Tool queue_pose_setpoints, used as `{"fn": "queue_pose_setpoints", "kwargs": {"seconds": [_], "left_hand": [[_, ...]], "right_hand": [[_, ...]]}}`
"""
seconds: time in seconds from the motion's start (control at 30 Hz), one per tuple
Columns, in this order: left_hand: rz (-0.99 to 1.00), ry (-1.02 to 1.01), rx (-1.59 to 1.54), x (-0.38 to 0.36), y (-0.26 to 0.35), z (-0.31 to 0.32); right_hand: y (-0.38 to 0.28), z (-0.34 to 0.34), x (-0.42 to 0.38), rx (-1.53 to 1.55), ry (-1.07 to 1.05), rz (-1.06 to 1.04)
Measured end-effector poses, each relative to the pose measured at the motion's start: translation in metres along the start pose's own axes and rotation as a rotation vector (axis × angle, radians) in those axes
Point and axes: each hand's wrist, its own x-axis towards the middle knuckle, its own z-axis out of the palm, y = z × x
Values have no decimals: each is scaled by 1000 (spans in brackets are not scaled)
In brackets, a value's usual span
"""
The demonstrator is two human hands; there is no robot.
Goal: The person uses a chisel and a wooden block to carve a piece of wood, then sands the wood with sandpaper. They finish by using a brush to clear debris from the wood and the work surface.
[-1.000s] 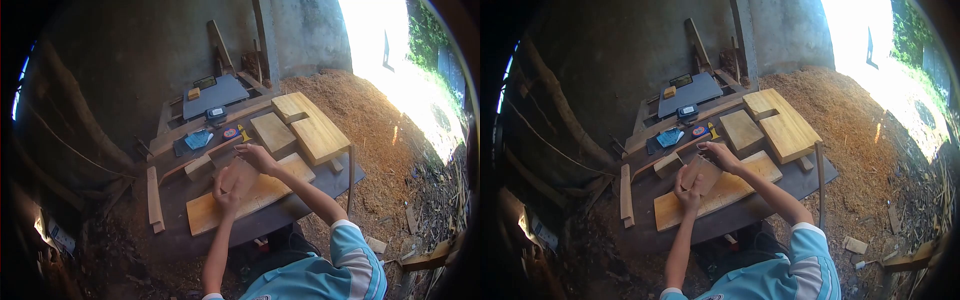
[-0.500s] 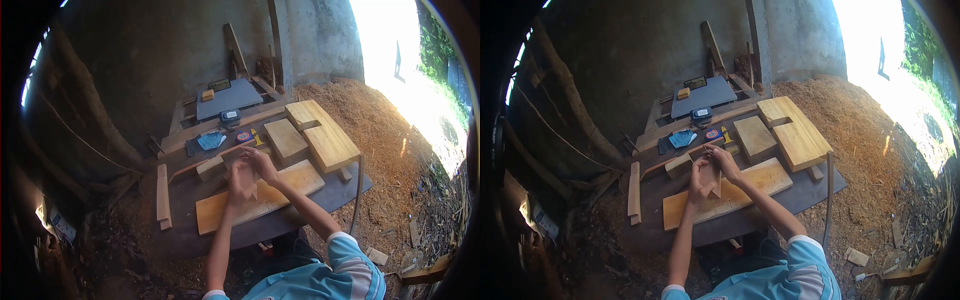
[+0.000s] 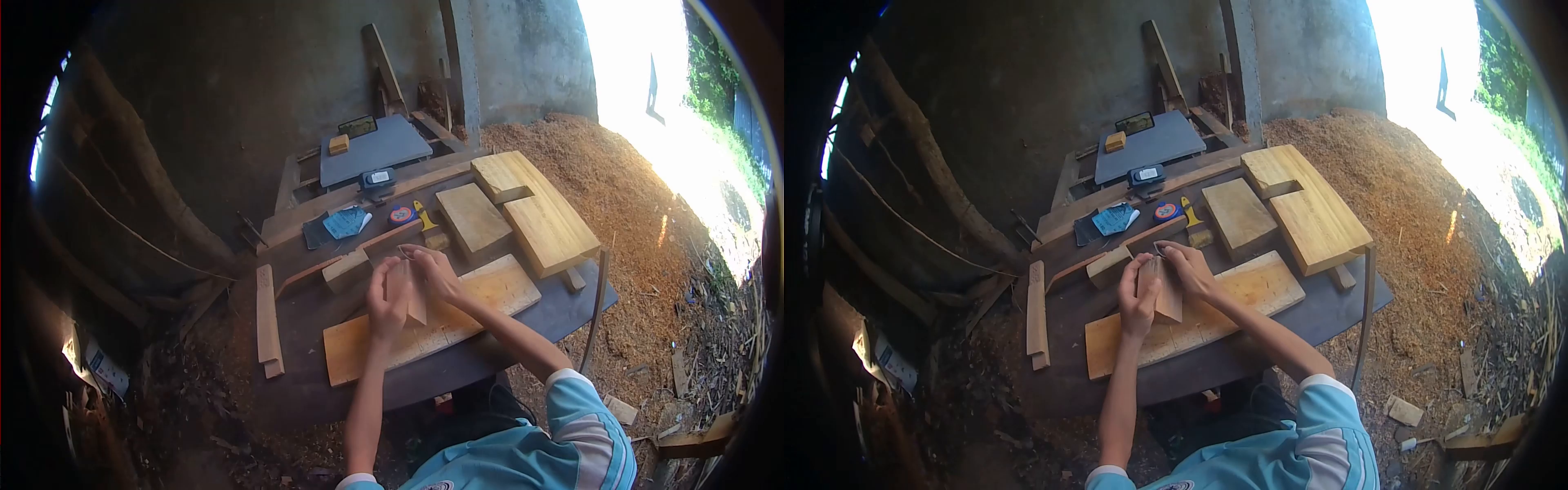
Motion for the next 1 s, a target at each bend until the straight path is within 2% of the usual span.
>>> {"fn": "queue_pose_setpoints", "kwargs": {"seconds": [0.1,0.13,0.23,0.27,0.37,0.43,0.47,0.57,0.63,0.7,0.8,0.87,0.9,1.0], "left_hand": [[115,-43,-157,-1,-4,2],[73,-43,-139,-2,-3,1],[-41,-98,-302,1,2,-8],[-50,-123,-326,-2,3,-11],[10,-169,-225,-6,4,-7],[0,-190,-211,-3,6,-4],[-14,-264,-205,-1,7,-5],[-69,-270,61,-22,37,4],[-165,-279,50,-44,39,-3],[-215,-238,-34,-59,42,-11],[-389,-361,160,-73,26,-26],[-221,-283,258,-72,15,-17],[-139,-254,443,-64,7,-12],[-170,-208,475,-34,-25,8]], "right_hand": [[-34,2,-12,41,-53,-373],[-25,3,-7,32,-44,-417],[-13,-1,11,-97,-30,16],[-22,1,7,-199,-55,-86],[-40,3,-5,-105,-19,-344],[-11,-11,1,-116,-67,-18],[2,-15,0,-69,-95,119],[-12,-21,-7,-112,-106,-42],[-46,-24,-14,-119,-217,-28],[-56,-20,-17,-251,-321,-206],[-63,-7,-22,-514,-348,-451],[-63,-1,-20,-611,-346,-513],[-68,-1,-20,-684,-314,-541],[-70,1,-22,-801,-346,-604]]}}
